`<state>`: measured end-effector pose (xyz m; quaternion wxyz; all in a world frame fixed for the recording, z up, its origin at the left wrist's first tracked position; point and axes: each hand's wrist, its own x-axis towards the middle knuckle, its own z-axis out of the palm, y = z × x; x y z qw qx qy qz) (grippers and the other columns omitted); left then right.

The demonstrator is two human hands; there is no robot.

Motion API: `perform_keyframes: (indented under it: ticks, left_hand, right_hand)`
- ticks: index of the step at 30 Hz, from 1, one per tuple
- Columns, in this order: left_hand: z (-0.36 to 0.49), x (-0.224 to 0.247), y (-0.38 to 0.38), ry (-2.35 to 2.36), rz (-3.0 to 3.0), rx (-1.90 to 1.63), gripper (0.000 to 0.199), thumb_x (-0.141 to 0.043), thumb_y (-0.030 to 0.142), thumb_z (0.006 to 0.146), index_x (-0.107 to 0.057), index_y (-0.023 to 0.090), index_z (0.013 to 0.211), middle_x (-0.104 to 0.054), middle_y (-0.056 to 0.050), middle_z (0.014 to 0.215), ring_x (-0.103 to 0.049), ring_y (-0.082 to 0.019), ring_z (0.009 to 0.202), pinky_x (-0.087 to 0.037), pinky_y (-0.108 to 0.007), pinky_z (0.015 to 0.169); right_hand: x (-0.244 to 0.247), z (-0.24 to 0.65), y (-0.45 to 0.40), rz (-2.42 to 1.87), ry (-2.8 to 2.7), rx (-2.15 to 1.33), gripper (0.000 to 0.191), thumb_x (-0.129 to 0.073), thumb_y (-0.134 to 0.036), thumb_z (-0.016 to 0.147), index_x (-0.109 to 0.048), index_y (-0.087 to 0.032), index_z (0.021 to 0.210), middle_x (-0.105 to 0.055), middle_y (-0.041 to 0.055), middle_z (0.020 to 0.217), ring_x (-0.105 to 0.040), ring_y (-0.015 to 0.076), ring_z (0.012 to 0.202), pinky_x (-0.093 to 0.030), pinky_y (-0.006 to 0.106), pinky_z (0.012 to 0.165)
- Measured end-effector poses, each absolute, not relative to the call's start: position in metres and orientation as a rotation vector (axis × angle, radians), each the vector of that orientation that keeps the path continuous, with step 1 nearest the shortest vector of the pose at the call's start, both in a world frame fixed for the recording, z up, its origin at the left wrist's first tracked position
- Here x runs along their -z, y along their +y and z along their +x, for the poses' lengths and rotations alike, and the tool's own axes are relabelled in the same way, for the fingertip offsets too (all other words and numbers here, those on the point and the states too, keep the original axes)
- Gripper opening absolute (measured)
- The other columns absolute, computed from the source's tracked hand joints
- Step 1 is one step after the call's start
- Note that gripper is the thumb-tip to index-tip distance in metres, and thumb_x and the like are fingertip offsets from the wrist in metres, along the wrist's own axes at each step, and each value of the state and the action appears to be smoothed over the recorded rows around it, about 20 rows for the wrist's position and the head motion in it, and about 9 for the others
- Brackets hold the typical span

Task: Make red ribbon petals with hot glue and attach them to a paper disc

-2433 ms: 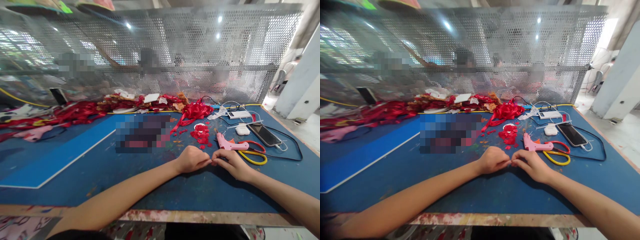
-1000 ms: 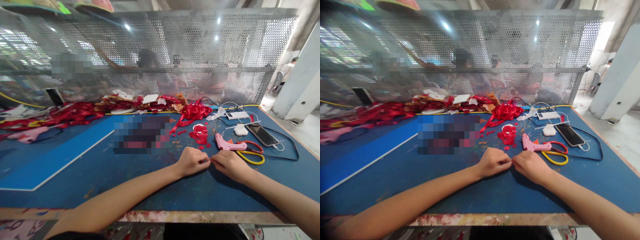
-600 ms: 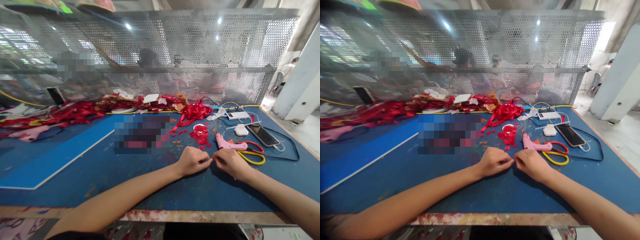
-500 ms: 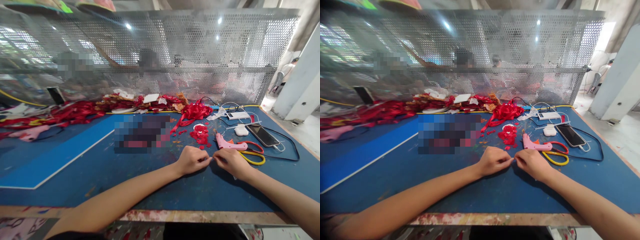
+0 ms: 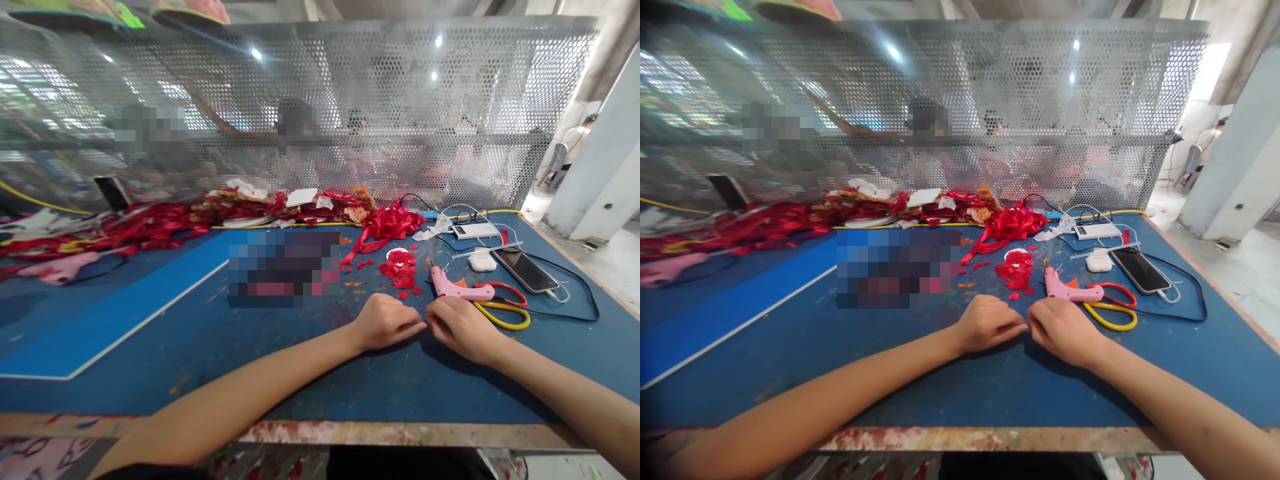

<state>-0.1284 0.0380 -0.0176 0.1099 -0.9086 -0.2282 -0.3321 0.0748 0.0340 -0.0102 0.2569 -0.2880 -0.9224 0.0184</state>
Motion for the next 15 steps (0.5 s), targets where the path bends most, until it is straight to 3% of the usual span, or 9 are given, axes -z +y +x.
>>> perform_keyframes:
  ticks: [8, 11, 15]
  left_hand:
    - [-0.132, 0.016, 0.043, -1.212, -2.79, 1.232, 0.038, -0.042, 0.039, 0.094, -0.063, 0.017, 0.072, -0.061, 0.004, 0.052, -0.055, -0.008, 0.045, -0.038, -0.018, 0.05]
    - [-0.131, 0.015, 0.045, -1.344, -2.827, 1.276, 0.033, -0.044, 0.036, 0.093, -0.064, 0.017, 0.075, -0.062, 0.005, 0.053, -0.057, -0.008, 0.048, -0.041, -0.017, 0.052]
    - [-0.129, 0.015, 0.046, -1.403, -2.86, 1.272, 0.026, -0.041, 0.029, 0.094, -0.065, 0.019, 0.095, -0.066, 0.004, 0.062, -0.059, -0.009, 0.051, -0.045, -0.018, 0.056]
  right_hand:
    - [0.005, 0.079, 0.038, -0.698, -2.709, 0.077, 0.007, -0.056, -0.019, 0.088, -0.063, -0.018, 0.088, -0.063, 0.0047, 0.082, -0.056, 0.0183, 0.077, -0.042, 0.03, 0.071]
    - [0.009, 0.079, 0.04, -0.586, -2.805, 0.177, 0.015, -0.051, -0.018, 0.091, -0.064, -0.018, 0.083, -0.061, 0.004, 0.078, -0.053, 0.0173, 0.077, -0.041, 0.03, 0.072]
    - [0.016, 0.076, 0.04, -0.574, -2.82, 0.331, 0.018, -0.049, -0.016, 0.091, -0.061, -0.016, 0.078, -0.058, 0.0039, 0.074, -0.05, 0.0174, 0.075, -0.04, 0.03, 0.072]
